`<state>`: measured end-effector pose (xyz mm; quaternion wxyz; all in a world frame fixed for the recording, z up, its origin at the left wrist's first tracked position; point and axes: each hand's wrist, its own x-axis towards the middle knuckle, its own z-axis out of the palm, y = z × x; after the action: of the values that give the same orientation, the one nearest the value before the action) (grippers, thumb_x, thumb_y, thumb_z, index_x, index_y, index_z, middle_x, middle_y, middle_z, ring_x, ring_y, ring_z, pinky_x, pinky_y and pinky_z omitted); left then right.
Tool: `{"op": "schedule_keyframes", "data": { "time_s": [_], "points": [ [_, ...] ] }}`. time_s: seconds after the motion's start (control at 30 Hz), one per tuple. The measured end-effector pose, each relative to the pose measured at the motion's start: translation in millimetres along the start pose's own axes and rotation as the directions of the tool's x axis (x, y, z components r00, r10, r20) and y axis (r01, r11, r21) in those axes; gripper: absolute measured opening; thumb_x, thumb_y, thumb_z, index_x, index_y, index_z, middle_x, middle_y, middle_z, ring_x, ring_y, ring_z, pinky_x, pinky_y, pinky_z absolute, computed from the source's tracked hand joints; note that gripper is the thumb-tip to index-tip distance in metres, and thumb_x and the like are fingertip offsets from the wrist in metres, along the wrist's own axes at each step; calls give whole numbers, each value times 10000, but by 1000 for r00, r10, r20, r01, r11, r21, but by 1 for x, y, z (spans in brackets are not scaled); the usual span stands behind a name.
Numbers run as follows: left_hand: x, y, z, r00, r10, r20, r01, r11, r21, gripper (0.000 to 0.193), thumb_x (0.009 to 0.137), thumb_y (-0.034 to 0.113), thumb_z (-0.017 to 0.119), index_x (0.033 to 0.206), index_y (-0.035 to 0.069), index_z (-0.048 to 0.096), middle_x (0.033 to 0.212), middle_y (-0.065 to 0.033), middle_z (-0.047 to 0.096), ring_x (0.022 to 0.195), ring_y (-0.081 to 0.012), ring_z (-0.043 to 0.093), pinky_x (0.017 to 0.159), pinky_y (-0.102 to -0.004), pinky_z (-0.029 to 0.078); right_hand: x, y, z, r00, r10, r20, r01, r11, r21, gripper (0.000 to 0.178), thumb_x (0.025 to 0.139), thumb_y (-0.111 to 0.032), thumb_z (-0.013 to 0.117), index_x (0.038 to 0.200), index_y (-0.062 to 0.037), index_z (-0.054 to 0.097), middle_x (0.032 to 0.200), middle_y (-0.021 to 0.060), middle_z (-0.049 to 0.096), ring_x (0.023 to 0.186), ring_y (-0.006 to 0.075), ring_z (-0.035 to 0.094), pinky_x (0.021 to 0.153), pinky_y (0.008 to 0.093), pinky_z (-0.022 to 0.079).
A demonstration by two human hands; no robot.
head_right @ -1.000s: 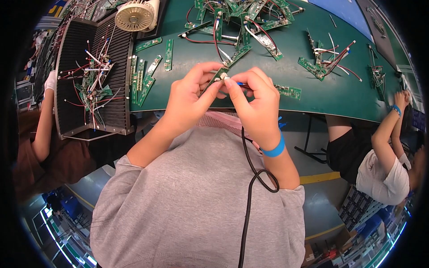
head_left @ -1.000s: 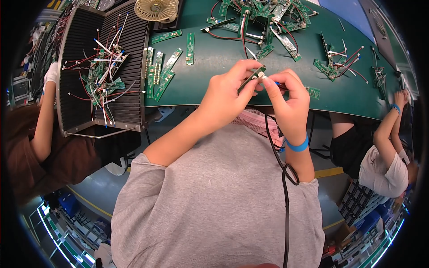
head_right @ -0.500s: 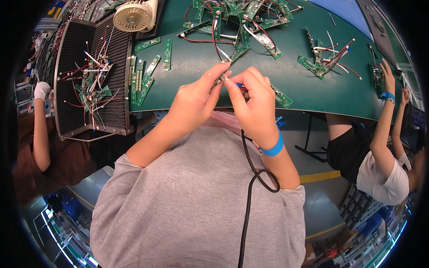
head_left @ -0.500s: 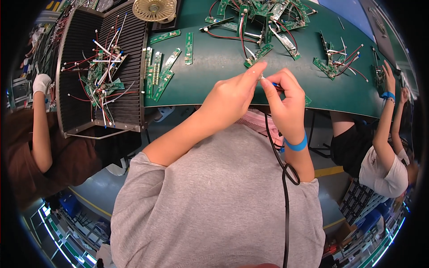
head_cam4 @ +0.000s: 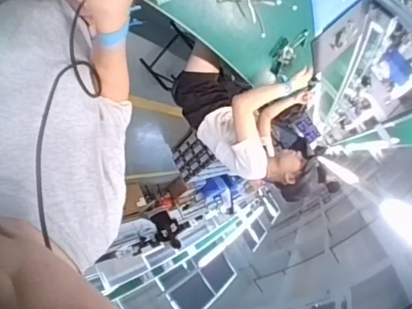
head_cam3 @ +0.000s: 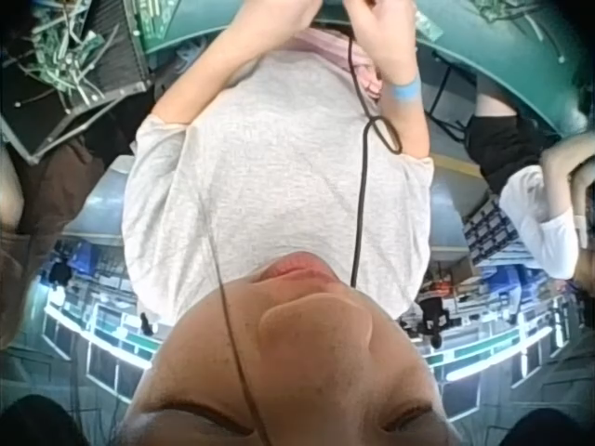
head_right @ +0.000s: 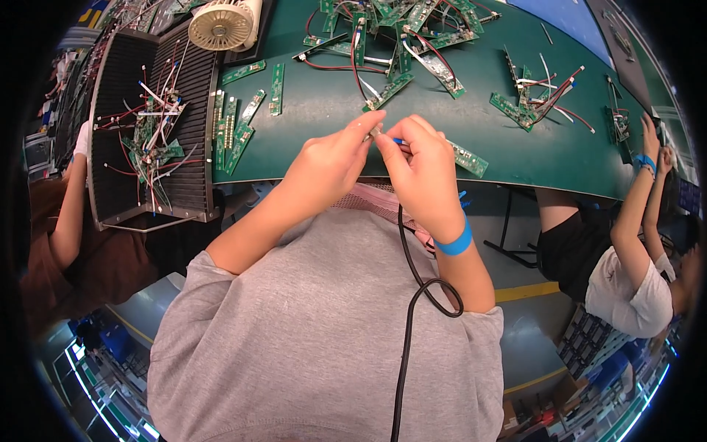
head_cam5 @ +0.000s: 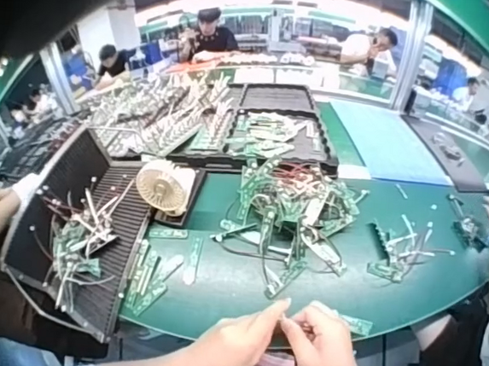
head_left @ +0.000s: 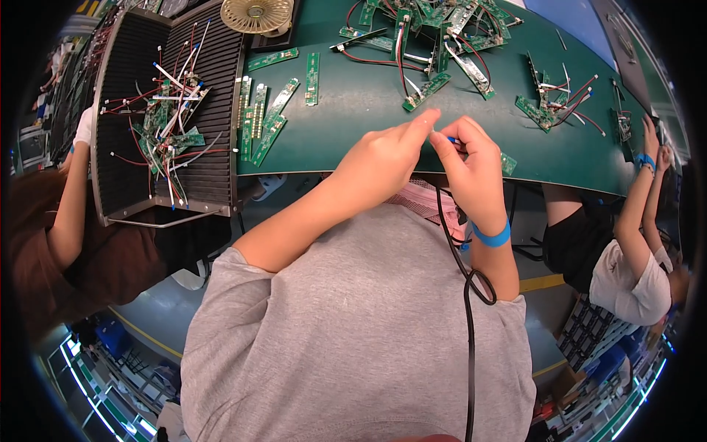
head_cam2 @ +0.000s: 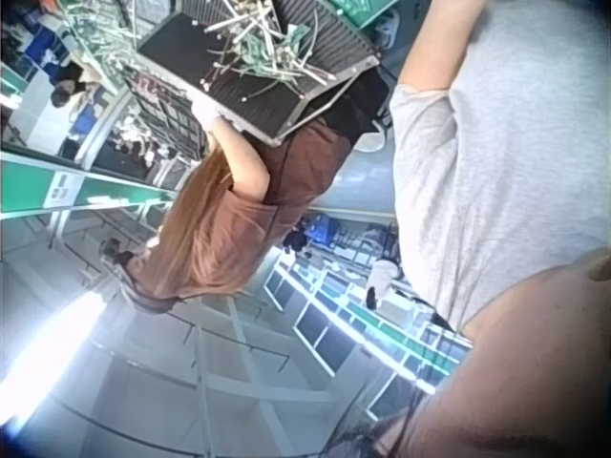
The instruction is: The person connects wire harness connectors into circuit boards by hand and sorts the boards on the workbench.
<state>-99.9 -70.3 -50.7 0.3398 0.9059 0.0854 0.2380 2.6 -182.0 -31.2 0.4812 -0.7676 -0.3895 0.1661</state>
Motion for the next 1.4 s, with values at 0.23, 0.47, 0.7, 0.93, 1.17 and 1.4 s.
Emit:
{"op": "schedule_keyframes", "data": {
  "time_s": [0.23,0.47,0.7,0.93,1.17,1.4],
  "points": [
    [-2,2,-3,999,-22,41,24,998,-61,393,792,-27,554,1171,35,470,865,-158,631,741,-270,647,606,-325,525,-4,0,0,1000,-10,10,10,1000,-26,112,775,-76,612,716,-9,546,666,91,509,588,250,452,569,331,357],
    [0,3,-7,955,-275,115,297,851,-433,358,836,30,528,1180,65,433,623,-90,537,515,-211,548,497,-308,430,-3,-7,-3,984,-176,-5,176,983,-49,40,793,-44,588,792,-9,569,772,108,508,633,261,493,605,343,405],
    [3,14,-14,923,-359,140,385,833,-399,346,862,5,509,1200,36,438,842,-69,664,790,-92,632,654,-202,484,-3,-13,-7,985,-171,-5,170,983,-75,39,801,-18,576,824,13,569,777,115,495,680,260,525,596,328,435],
    [1,5,2,992,-85,-95,64,977,-203,374,821,-49,535,1170,46,443,1004,-130,632,902,-212,642,695,-277,527,-1,-7,-5,968,-249,-25,247,968,-40,59,813,-38,567,788,13,552,699,117,488,643,272,486,566,338,401],
    [5,-4,3,988,89,-126,-105,985,-133,414,743,-60,547,1141,37,490,897,-137,617,765,-294,620,621,-358,511,3,-8,-14,989,-66,130,48,990,136,122,827,-54,546,736,27,545,662,91,510,583,187,471,533,297,378],
    [3,-4,2,983,142,-113,-158,976,-147,375,770,-76,541,1127,35,503,975,-138,626,822,-292,638,682,-335,528,1,3,-17,966,80,246,-179,894,411,190,877,-103,513,734,16,546,660,-11,516,586,36,390,506,206,319]
  ]
}}
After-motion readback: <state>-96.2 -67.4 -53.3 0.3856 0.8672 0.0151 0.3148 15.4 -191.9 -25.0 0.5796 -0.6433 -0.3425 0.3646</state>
